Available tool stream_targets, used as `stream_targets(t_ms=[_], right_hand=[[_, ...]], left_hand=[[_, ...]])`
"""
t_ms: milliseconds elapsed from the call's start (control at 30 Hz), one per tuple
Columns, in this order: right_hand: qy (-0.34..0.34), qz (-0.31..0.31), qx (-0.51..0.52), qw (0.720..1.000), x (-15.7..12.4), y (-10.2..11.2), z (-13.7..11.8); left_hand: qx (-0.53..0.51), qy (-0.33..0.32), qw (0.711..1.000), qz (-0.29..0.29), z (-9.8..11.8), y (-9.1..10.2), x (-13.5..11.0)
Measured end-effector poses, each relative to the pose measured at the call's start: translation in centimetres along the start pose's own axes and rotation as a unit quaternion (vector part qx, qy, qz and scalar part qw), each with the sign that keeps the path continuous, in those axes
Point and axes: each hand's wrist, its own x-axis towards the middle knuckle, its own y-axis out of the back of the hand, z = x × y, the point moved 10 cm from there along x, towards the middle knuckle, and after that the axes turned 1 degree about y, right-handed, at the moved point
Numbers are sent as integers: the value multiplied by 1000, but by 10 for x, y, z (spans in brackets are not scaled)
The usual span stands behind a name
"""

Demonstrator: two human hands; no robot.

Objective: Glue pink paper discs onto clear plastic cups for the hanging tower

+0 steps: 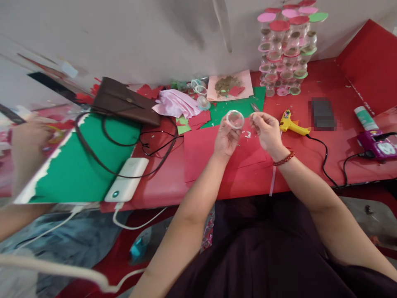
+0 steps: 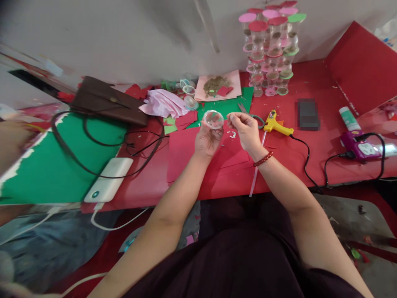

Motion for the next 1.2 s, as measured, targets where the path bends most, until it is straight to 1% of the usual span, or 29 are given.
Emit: stream_targets(t_ms=[33, 100, 233, 300, 400, 433, 533, 633, 833, 933, 1067, 1200], right_hand=[[-8, 10, -12, 1000, 2, 4, 1], [-20, 11, -43, 999, 4, 8, 3], [-21, -8, -118, 993, 4, 6, 12], [0, 3, -164, 986, 3, 8, 12], [59, 10, -227, 972, 2, 9, 1], [81, -2, -247, 966, 1, 6, -4], [127, -65, -295, 945, -4, -10, -11], [142, -101, -313, 934, -8, -21, -11], [168, -107, -323, 925, -10, -23, -13], [185, -110, -339, 916, -11, -23, -15], [197, -130, -377, 895, -12, -26, -15], [217, -159, -414, 870, -14, -33, -13]], left_hand=[[4, 2, 1000, 8, 0, 3, 1], [23, -2, 999, 26, 2, 9, 3], [57, -20, 997, 38, 6, 11, 4], [71, -18, 997, 40, 6, 12, 3], [73, -6, 997, 39, 4, 12, 2], [70, -2, 997, 34, 3, 11, 1], [65, -1, 998, 13, 2, 6, 0], [73, -3, 997, 4, 1, 1, -1], [57, -16, 998, 0, 3, -2, 0], [66, -14, 998, 19, 3, 2, 0], [77, 1, 997, 32, 0, 6, 1], [69, 12, 997, 23, -4, 5, 2]])
